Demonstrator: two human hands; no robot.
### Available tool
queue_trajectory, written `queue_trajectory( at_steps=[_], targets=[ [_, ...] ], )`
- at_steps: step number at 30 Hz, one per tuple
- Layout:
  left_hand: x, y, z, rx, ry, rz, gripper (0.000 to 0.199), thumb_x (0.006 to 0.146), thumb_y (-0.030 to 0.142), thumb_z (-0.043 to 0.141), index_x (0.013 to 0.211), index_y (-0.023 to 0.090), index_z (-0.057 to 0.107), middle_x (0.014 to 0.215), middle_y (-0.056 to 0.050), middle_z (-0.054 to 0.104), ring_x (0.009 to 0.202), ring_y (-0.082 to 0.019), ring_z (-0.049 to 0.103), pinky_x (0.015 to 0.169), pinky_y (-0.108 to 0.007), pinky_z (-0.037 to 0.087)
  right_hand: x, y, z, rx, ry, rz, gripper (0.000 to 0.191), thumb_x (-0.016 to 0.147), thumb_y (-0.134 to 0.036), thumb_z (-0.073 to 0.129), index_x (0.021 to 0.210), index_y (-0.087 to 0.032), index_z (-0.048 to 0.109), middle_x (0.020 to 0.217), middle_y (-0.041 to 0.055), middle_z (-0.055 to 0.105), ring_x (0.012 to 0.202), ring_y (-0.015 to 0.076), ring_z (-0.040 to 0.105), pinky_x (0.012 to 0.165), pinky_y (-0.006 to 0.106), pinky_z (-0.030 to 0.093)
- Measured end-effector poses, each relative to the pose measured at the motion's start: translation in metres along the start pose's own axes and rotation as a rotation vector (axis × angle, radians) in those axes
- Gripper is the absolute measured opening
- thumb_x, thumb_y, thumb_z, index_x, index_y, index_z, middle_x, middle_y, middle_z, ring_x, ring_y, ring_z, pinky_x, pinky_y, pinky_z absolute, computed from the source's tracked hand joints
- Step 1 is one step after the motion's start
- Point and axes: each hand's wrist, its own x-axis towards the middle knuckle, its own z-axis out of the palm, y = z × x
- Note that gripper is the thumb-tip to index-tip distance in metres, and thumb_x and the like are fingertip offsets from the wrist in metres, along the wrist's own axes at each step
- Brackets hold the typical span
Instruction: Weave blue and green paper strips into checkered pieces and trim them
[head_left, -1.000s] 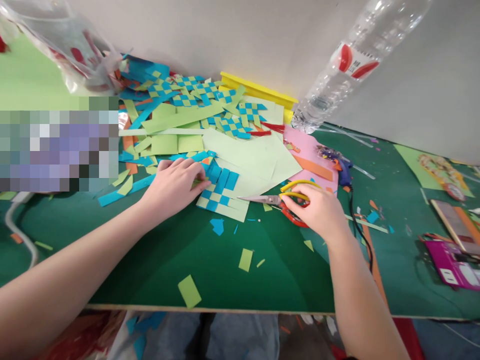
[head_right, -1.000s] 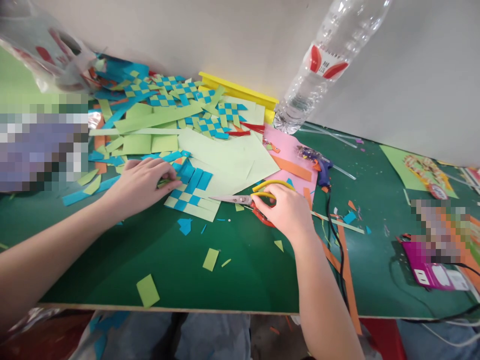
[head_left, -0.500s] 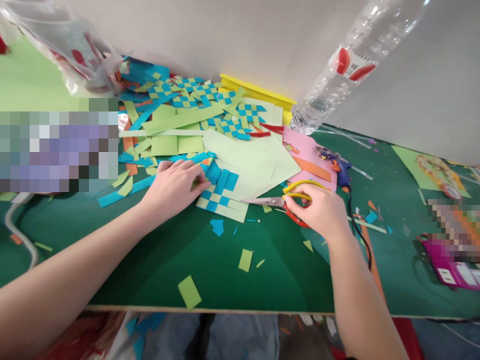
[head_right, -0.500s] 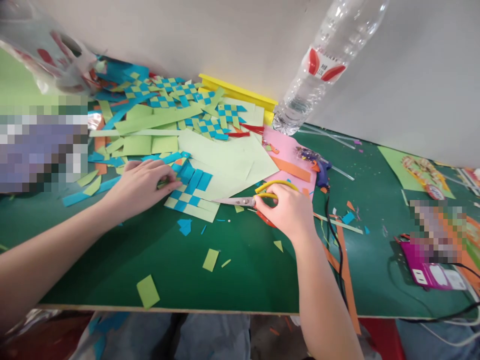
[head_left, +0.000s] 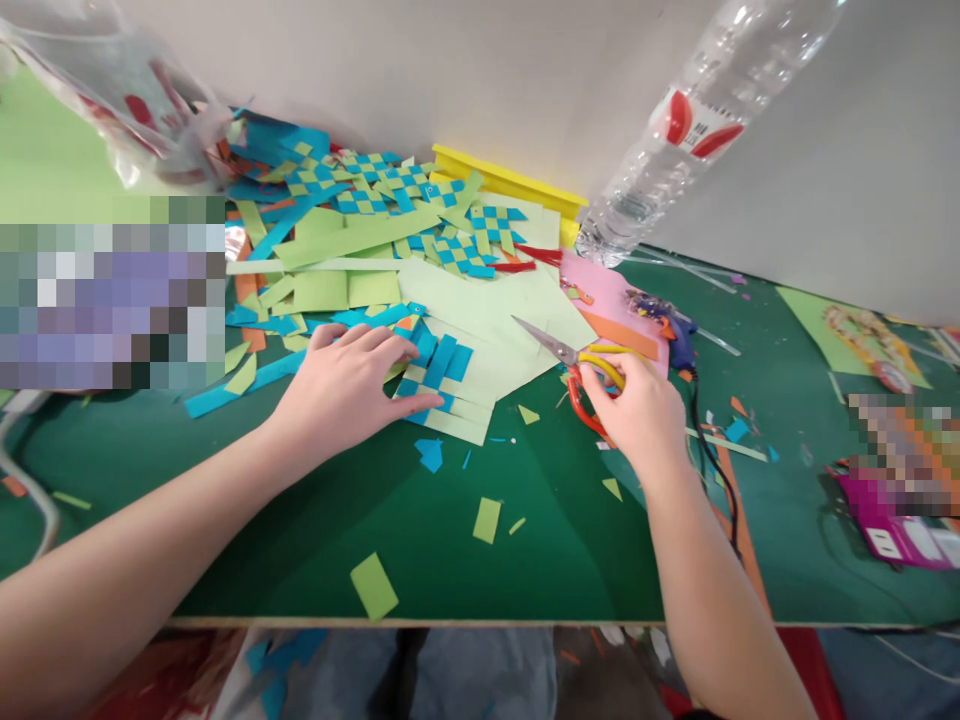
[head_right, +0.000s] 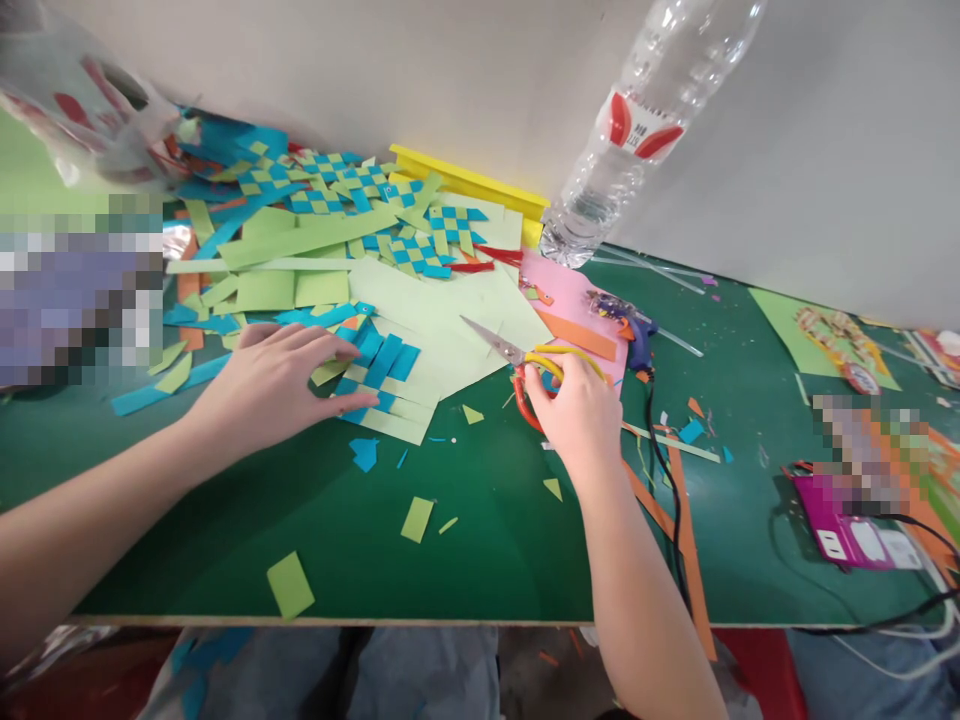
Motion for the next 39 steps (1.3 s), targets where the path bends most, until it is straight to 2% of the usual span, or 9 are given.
queue_trajectory(
  at_steps=[3,11,18,22,24,27,31,35,39],
  targets=[
    [-0.002,0.000,0.002,-0.016,-0.011,0.022,0.055,0.079,0.067,0.056,0.109,0.021,0.063,0.111,-0.010,0.068,0.106,-0.033,0.061,0.096,-0.050,0.034,-0.001,-0.001,0.002,0.019,-0.026,-0.006,0.022,0.085,-0.037,0.056,0.101,-0.023,0.063,0.112,0.0041,0.071,0.100,0.0242,0.067,0.079,0.035,0.050],
    [-0.003,0.004,0.004,-0.120,-0.031,0.057,0.043,0.082,0.053,0.063,0.113,0.024,0.059,0.114,-0.006,0.067,0.113,-0.029,0.058,0.100,-0.048,0.031,-0.001,-0.005,0.004,0.020,-0.056,0.018,0.024,0.083,-0.033,0.056,0.103,-0.022,0.063,0.105,0.0081,0.072,0.096,0.0261,0.067,0.074,0.036,0.051],
    [-0.002,0.002,0.004,-0.311,-0.091,0.013,0.036,0.086,0.035,0.063,0.120,0.028,0.054,0.106,-0.001,0.068,0.101,-0.021,0.063,0.100,-0.043,0.033,-0.001,-0.004,0.003,0.018,-0.076,0.027,0.023,0.084,-0.033,0.056,0.104,-0.023,0.062,0.103,0.0055,0.073,0.095,0.0255,0.067,0.073,0.035,0.050],
    [-0.002,0.002,0.002,-0.283,-0.068,0.038,0.026,0.090,0.036,0.056,0.114,0.025,0.057,0.106,-0.003,0.068,0.104,-0.022,0.062,0.099,-0.044,0.034,-0.002,-0.004,0.004,0.036,-0.071,0.022,0.023,0.084,-0.032,0.056,0.104,-0.023,0.062,0.103,0.0061,0.072,0.095,0.0256,0.067,0.074,0.036,0.051],
    [-0.002,0.002,0.000,-0.242,-0.051,0.068,0.027,0.090,0.043,0.056,0.109,0.024,0.060,0.110,-0.005,0.068,0.108,-0.025,0.059,0.098,-0.045,0.034,-0.002,-0.004,0.004,0.047,-0.064,0.010,0.023,0.084,-0.034,0.055,0.103,-0.022,0.061,0.104,0.0077,0.072,0.095,0.0259,0.067,0.076,0.037,0.051],
    [-0.001,0.000,-0.002,-0.214,-0.085,0.152,0.042,0.082,0.055,0.062,0.112,0.026,0.060,0.119,-0.006,0.064,0.116,-0.029,0.055,0.099,-0.046,0.034,-0.002,-0.002,0.006,0.051,-0.050,-0.007,0.027,0.085,-0.038,0.054,0.104,-0.020,0.060,0.099,0.0102,0.072,0.093,0.0267,0.067,0.076,0.038,0.051],
    [0.000,-0.008,-0.003,-0.207,-0.123,0.219,0.048,0.078,0.057,0.066,0.118,0.029,0.060,0.123,-0.005,0.062,0.118,-0.030,0.053,0.102,-0.047,0.032,-0.002,-0.001,0.008,0.042,-0.049,0.004,0.031,0.085,-0.041,0.052,0.103,-0.018,0.058,0.091,0.0112,0.072,0.083,0.0271,0.068,0.069,0.038,0.051],
    [0.003,-0.016,-0.004,-0.207,-0.133,0.271,0.036,0.082,0.053,0.063,0.112,0.033,0.064,0.118,-0.003,0.065,0.112,-0.026,0.057,0.100,-0.044,0.032,-0.001,-0.001,0.007,0.040,-0.063,0.011,0.031,0.086,-0.043,0.052,0.103,-0.018,0.057,0.091,0.0111,0.072,0.081,0.0266,0.068,0.067,0.037,0.050],
    [0.005,-0.021,-0.007,-0.174,-0.131,0.393,0.019,0.089,0.045,0.057,0.102,0.036,0.067,0.112,0.001,0.069,0.110,-0.023,0.058,0.100,-0.041,0.029,-0.001,0.000,0.007,0.040,-0.078,0.023,0.031,0.085,-0.043,0.053,0.104,-0.018,0.058,0.092,0.0108,0.072,0.081,0.0266,0.068,0.067,0.037,0.050]
  ],
)
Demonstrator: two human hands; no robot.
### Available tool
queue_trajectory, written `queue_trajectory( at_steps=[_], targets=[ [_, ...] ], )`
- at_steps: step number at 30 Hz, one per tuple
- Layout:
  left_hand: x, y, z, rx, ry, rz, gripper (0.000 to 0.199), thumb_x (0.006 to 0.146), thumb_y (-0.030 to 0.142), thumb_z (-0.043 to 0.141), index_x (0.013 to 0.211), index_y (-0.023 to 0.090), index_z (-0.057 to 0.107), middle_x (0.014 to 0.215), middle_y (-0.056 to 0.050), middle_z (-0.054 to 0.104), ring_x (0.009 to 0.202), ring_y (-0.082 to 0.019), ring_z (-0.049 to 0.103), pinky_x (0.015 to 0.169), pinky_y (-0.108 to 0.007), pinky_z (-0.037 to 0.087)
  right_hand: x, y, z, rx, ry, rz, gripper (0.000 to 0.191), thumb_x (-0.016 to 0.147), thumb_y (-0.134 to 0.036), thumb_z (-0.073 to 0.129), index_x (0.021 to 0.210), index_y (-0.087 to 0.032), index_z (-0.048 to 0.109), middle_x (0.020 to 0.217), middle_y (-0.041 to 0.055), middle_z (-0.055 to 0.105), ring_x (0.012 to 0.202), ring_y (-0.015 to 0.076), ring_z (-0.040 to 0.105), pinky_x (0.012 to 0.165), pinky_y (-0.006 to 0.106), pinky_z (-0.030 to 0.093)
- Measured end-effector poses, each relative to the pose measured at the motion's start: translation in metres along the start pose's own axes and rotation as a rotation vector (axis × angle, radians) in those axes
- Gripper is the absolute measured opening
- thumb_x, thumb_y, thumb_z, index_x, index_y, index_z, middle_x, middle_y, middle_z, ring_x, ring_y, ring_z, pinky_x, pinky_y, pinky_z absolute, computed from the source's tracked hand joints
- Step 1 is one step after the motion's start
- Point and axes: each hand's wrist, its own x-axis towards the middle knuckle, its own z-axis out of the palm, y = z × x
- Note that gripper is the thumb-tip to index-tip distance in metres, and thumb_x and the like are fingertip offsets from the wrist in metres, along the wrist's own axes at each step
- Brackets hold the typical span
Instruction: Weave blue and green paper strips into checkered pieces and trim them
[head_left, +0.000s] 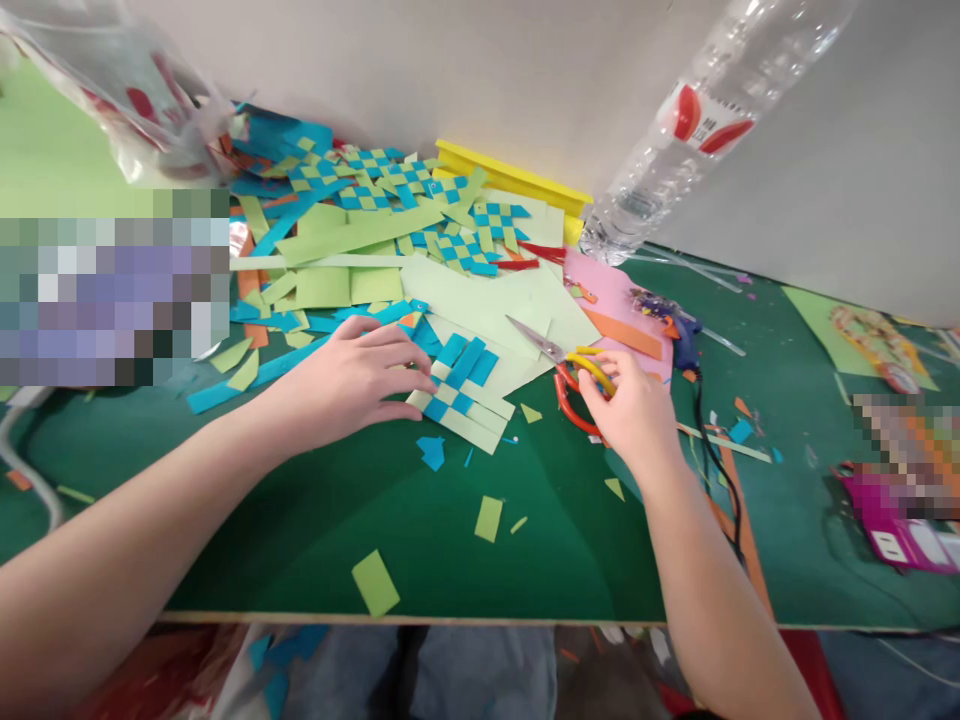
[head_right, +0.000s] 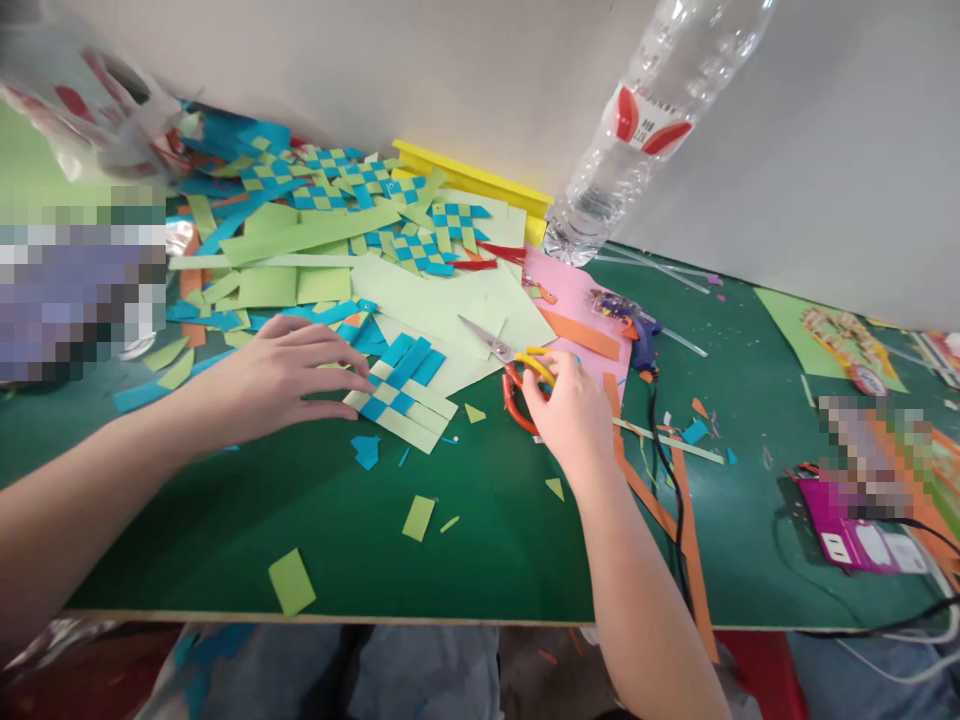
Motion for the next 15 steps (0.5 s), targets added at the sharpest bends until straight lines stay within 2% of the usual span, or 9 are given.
queue_trajectory(
  at_steps=[3,7,10,13,15],
  targets=[
    [-0.0003,-0.0011,-0.0026,0.033,-0.019,0.031,0.020,0.094,0.042,0.049,0.102,0.035,0.067,0.109,0.001,0.070,0.106,-0.021,0.059,0.101,-0.041,0.029,0.0004,0.0003,0.0005,0.010,-0.002,-0.002,0.031,0.085,-0.042,0.052,0.104,-0.018,0.058,0.093,0.0109,0.072,0.083,0.0269,0.068,0.067,0.037,0.050],
    [-0.0011,-0.0021,-0.0051,0.120,-0.047,-0.016,0.029,0.099,0.030,0.038,0.101,0.032,0.067,0.112,0.000,0.069,0.110,-0.022,0.058,0.103,-0.043,0.028,0.0006,0.0002,0.0008,0.021,-0.003,0.003,0.030,0.085,-0.041,0.052,0.104,-0.018,0.058,0.095,0.0109,0.072,0.085,0.0277,0.068,0.069,0.038,0.051],
    [-0.0010,-0.0030,-0.0041,0.169,0.009,-0.067,0.035,0.098,0.024,0.033,0.101,0.031,0.067,0.116,-0.002,0.068,0.108,-0.023,0.059,0.099,-0.045,0.032,0.0005,0.0000,0.0005,0.025,-0.015,0.014,0.030,0.085,-0.041,0.052,0.105,-0.019,0.058,0.095,0.0104,0.072,0.086,0.0281,0.068,0.070,0.038,0.051],
    [0.0006,-0.0013,-0.0006,0.155,0.082,-0.143,0.032,0.097,0.027,0.035,0.104,0.028,0.066,0.117,-0.004,0.067,0.107,-0.025,0.060,0.095,-0.045,0.035,0.0002,0.0001,0.0003,0.016,-0.002,-0.005,0.029,0.086,-0.042,0.052,0.104,-0.019,0.058,0.093,0.0107,0.072,0.084,0.0275,0.068,0.069,0.038,0.051],
    [0.0020,0.0014,0.0027,0.132,0.113,-0.200,0.029,0.096,0.035,0.040,0.108,0.028,0.065,0.117,-0.005,0.067,0.107,-0.027,0.059,0.092,-0.045,0.036,-0.0001,0.0003,0.0005,0.011,0.014,-0.020,0.029,0.086,-0.043,0.051,0.102,-0.019,0.057,0.093,0.0111,0.072,0.083,0.0267,0.068,0.067,0.037,0.050]
  ],
)
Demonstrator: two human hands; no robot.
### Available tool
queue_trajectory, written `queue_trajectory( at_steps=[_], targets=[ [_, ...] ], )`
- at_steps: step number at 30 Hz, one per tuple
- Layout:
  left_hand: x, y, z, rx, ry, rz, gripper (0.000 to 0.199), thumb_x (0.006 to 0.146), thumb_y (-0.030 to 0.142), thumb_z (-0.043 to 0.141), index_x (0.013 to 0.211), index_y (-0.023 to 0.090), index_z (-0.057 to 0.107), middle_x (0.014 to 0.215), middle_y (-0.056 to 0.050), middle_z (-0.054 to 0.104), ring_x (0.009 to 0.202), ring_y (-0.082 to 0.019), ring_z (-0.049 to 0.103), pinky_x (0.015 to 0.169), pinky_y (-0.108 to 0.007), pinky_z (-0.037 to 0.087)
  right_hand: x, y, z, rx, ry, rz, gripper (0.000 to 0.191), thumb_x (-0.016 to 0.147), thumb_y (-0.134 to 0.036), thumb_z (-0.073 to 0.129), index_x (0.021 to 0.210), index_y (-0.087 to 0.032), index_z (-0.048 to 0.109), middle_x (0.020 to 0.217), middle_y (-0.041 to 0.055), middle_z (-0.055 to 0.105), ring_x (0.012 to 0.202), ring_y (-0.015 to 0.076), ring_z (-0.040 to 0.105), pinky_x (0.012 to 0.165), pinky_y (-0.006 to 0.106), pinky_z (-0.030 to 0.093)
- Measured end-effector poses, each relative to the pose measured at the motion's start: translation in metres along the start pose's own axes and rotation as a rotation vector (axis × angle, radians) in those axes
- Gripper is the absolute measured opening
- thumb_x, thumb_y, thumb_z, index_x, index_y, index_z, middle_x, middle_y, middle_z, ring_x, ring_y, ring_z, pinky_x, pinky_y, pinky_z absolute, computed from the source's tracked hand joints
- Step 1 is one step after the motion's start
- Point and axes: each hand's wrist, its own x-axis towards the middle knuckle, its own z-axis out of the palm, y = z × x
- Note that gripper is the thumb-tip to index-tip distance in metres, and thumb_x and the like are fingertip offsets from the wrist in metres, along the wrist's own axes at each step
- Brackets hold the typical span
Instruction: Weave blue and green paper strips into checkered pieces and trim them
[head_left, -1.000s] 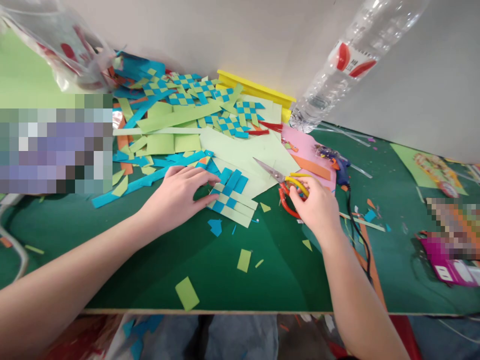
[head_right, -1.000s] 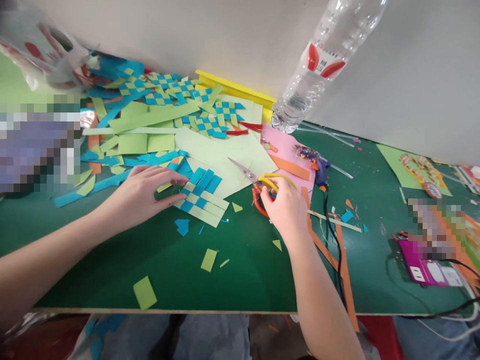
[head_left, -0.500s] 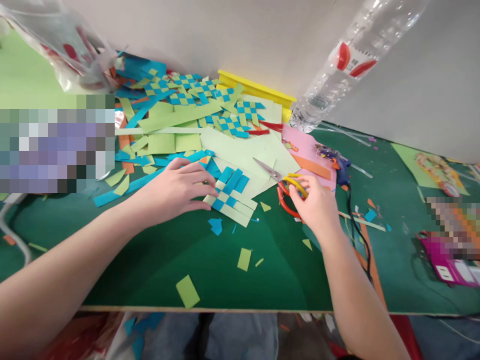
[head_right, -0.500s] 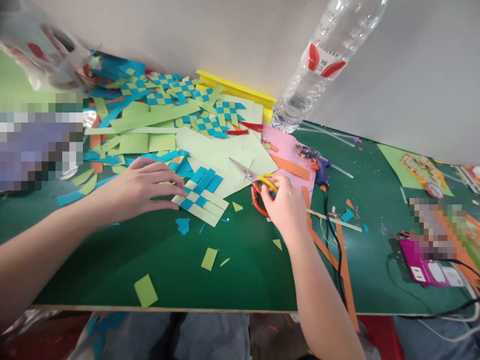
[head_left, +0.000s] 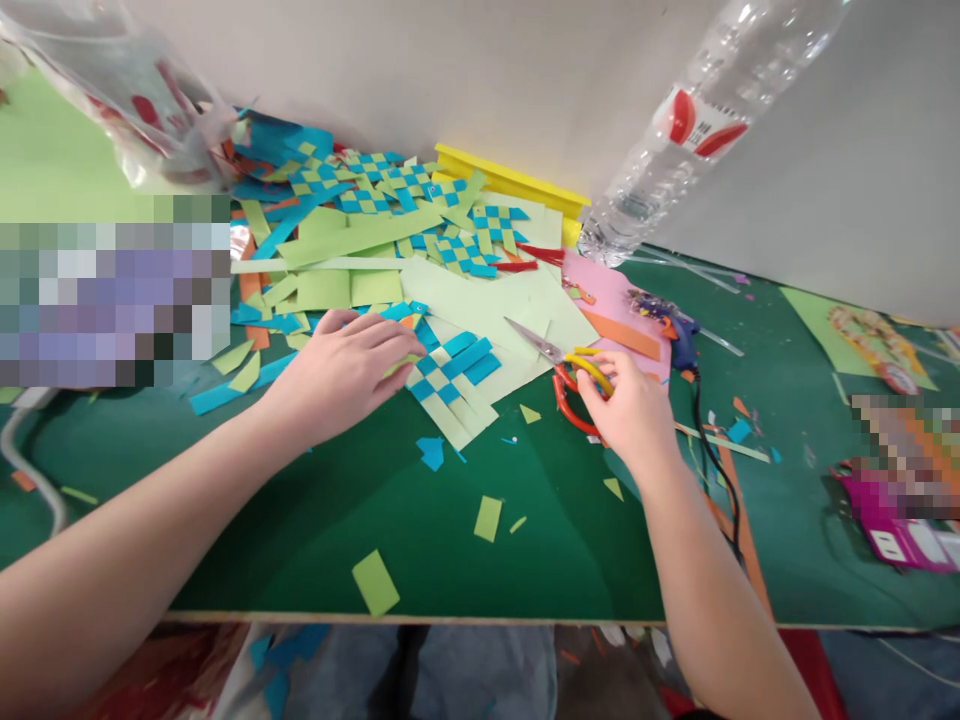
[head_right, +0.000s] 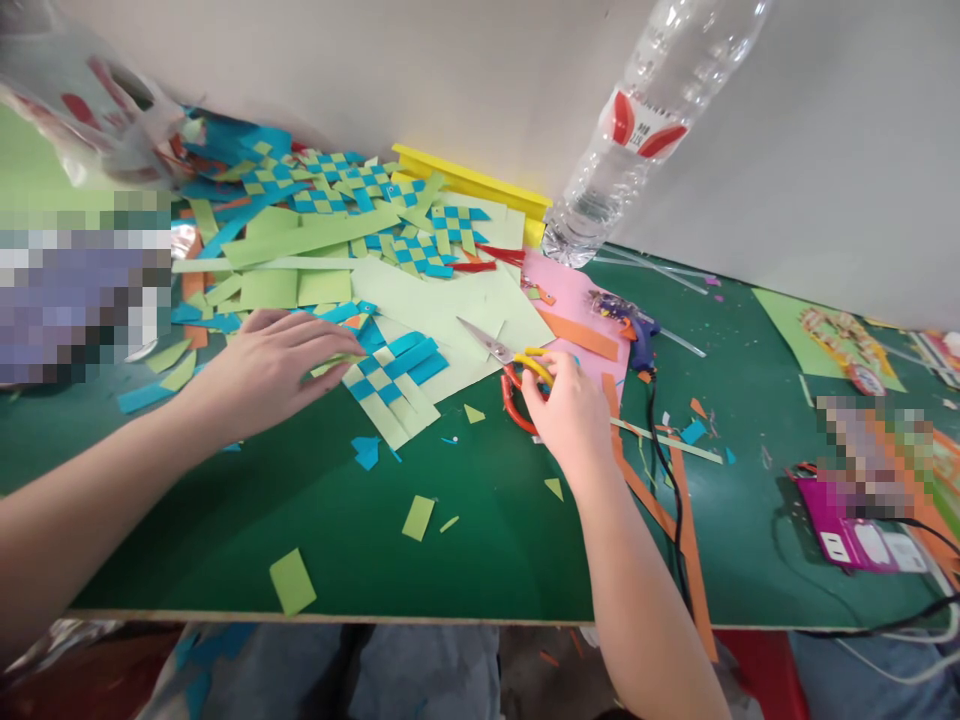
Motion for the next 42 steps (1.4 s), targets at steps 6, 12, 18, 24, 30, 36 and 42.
queue_trajectory(
  at_steps=[6,12,18,24,30,36,42],
  targets=[
    [-0.001,0.005,0.008,0.067,-0.047,-0.036,0.048,0.089,0.058,0.047,0.116,0.022,0.063,0.112,-0.011,0.065,0.107,-0.031,0.057,0.092,-0.046,0.036,-0.001,-0.001,0.000,-0.011,0.008,0.013,0.029,0.085,-0.044,0.053,0.100,-0.019,0.057,0.091,0.0110,0.072,0.079,0.0254,0.068,0.065,0.035,0.049],
    [-0.002,-0.002,0.007,-0.045,-0.081,0.006,0.048,0.083,0.062,0.054,0.114,0.028,0.066,0.110,-0.008,0.064,0.106,-0.030,0.057,0.095,-0.046,0.034,0.000,-0.002,0.000,-0.010,0.005,0.017,0.028,0.085,-0.043,0.054,0.099,-0.019,0.058,0.091,0.0112,0.072,0.079,0.0262,0.068,0.065,0.036,0.050],
    [-0.002,-0.009,0.003,-0.102,-0.161,0.065,0.044,0.084,0.061,0.053,0.118,0.036,0.065,0.114,-0.007,0.062,0.108,-0.030,0.054,0.096,-0.047,0.036,0.000,-0.001,0.000,0.005,0.001,0.016,0.031,0.085,-0.046,0.053,0.100,-0.019,0.058,0.091,0.0105,0.072,0.080,0.0260,0.068,0.064,0.035,0.050],
    [-0.004,-0.008,0.001,-0.071,-0.222,0.107,0.045,0.090,0.055,0.046,0.131,0.037,0.054,0.123,-0.008,0.059,0.113,-0.032,0.050,0.095,-0.048,0.038,-0.001,0.000,0.001,0.025,-0.004,0.000,0.034,0.085,-0.049,0.053,0.101,-0.019,0.056,0.093,0.0117,0.071,0.080,0.0259,0.068,0.067,0.037,0.050],
    [-0.001,0.000,0.003,-0.104,-0.138,0.112,0.038,0.094,0.047,0.043,0.125,0.031,0.059,0.120,-0.007,0.062,0.113,-0.028,0.052,0.096,-0.043,0.037,-0.003,-0.002,0.000,0.056,-0.001,-0.032,0.031,0.087,-0.045,0.052,0.103,-0.019,0.054,0.096,0.0112,0.072,0.083,0.0261,0.068,0.069,0.037,0.050],
    [-0.001,0.000,0.007,-0.049,-0.140,0.146,0.032,0.096,0.041,0.042,0.120,0.029,0.060,0.123,-0.006,0.062,0.117,-0.028,0.051,0.094,-0.042,0.036,-0.004,-0.004,-0.007,-0.084,0.055,-0.084,0.022,0.088,-0.039,0.052,0.095,-0.020,0.058,0.082,0.0070,0.070,0.076,0.0233,0.067,0.065,0.034,0.048],
    [-0.002,-0.004,0.008,-0.041,-0.112,0.192,0.029,0.096,0.038,0.044,0.118,0.028,0.061,0.121,-0.006,0.063,0.115,-0.027,0.053,0.092,-0.040,0.036,-0.008,-0.020,-0.008,0.138,0.016,-0.477,0.012,0.088,-0.023,0.052,0.099,-0.021,0.057,0.093,0.0067,0.068,0.091,0.0215,0.062,0.083,0.037,0.050]
  ],
)
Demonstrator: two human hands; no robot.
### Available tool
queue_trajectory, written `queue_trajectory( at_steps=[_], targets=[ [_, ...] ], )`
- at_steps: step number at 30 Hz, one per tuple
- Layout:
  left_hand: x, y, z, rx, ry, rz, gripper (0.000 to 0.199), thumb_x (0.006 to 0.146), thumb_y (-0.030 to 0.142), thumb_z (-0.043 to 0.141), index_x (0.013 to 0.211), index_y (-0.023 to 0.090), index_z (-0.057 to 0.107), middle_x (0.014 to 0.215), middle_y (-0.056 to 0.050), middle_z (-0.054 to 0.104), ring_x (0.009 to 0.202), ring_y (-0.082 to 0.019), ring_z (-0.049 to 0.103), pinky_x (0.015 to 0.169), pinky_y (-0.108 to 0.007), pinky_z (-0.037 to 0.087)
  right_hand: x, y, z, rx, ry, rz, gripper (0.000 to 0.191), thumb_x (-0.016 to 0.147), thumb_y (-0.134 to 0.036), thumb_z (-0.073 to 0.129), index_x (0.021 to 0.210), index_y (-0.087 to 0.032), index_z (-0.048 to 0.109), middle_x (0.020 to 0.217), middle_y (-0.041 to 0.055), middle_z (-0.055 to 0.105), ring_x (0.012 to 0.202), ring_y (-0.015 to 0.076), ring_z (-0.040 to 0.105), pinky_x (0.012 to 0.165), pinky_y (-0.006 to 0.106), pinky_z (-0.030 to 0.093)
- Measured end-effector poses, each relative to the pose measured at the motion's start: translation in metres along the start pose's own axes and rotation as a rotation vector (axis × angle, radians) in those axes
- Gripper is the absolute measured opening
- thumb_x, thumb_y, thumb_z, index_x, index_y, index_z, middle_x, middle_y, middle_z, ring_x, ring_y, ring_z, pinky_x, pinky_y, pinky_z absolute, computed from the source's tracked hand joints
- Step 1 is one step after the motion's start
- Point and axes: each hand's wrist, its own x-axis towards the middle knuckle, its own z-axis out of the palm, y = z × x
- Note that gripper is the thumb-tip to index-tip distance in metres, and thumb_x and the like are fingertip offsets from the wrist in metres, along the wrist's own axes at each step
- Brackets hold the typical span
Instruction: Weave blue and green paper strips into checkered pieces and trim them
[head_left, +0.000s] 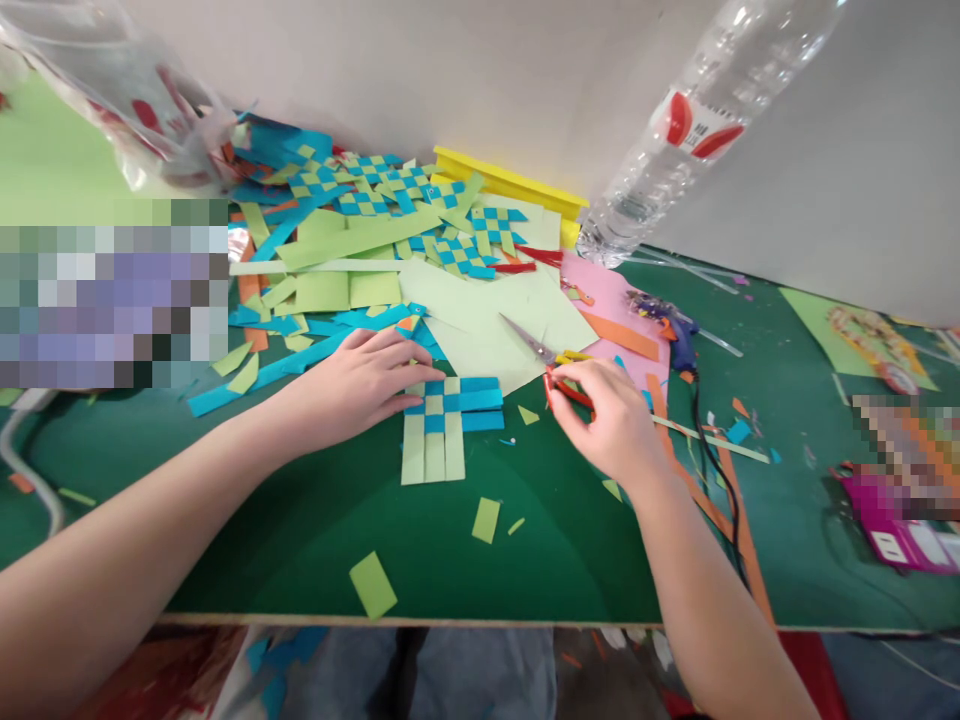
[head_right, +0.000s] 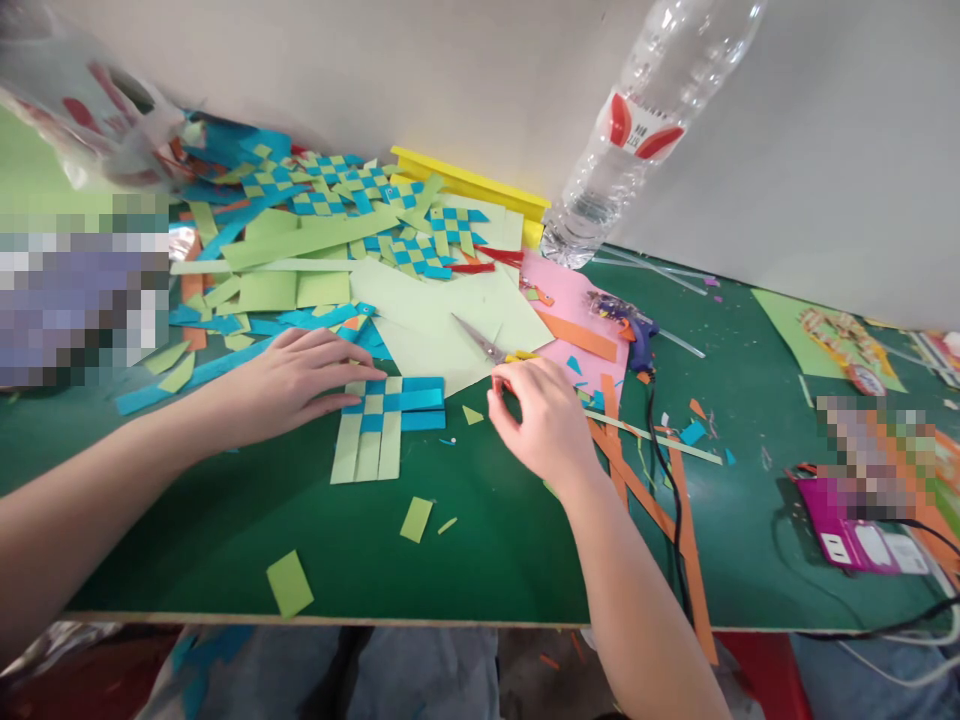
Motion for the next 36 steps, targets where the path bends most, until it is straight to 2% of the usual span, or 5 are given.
queue_trajectory(
  at_steps=[12,19,26,31,36],
  targets=[
    [0.007,0.019,-0.008,0.004,0.252,0.125,0.023,0.096,0.026,0.049,0.116,0.023,0.059,0.111,-0.005,0.069,0.101,-0.020,0.062,0.089,-0.037,0.039,-0.003,-0.029,0.006,0.324,-0.291,-0.209,0.027,0.089,-0.018,0.051,0.116,-0.022,0.047,0.126,0.0076,0.061,0.121,0.0203,0.052,0.109,0.047,0.037],
    [0.007,0.029,-0.011,0.040,0.269,0.194,0.039,0.095,0.017,0.048,0.133,0.026,0.048,0.132,-0.006,0.060,0.116,-0.020,0.056,0.101,-0.039,0.038,-0.002,-0.039,0.008,0.302,-0.379,-0.267,0.024,0.093,-0.019,0.046,0.117,-0.021,0.046,0.143,0.0062,0.050,0.135,0.0155,0.042,0.118,0.045,0.028],
    [0.004,0.022,-0.012,0.073,0.305,0.200,0.024,0.094,0.014,0.049,0.108,0.027,0.063,0.118,-0.002,0.067,0.106,-0.017,0.060,0.101,-0.040,0.037,0.000,-0.042,0.008,0.335,-0.430,-0.288,0.025,0.094,-0.020,0.045,0.119,-0.024,0.045,0.145,0.0041,0.049,0.138,0.0167,0.039,0.117,0.050,0.027],
    [0.003,0.018,-0.014,0.095,0.325,0.231,0.022,0.093,0.012,0.050,0.103,0.025,0.064,0.106,-0.002,0.070,0.099,-0.017,0.062,0.097,-0.039,0.037,0.002,-0.023,0.006,0.312,-0.136,-0.143,0.024,0.091,-0.019,0.051,0.114,-0.025,0.048,0.129,0.0058,0.061,0.119,0.0182,0.055,0.104,0.043,0.042],
    [0.002,0.016,-0.019,0.075,0.360,0.252,0.021,0.092,0.012,0.053,0.103,0.026,0.064,0.100,0.000,0.072,0.094,-0.016,0.064,0.096,-0.039,0.038,0.007,0.048,0.001,0.009,0.355,0.286,0.023,0.087,-0.022,0.048,0.109,-0.021,0.053,0.109,0.0092,0.064,0.105,0.0219,0.059,0.095,0.043,0.047]
  ],
)
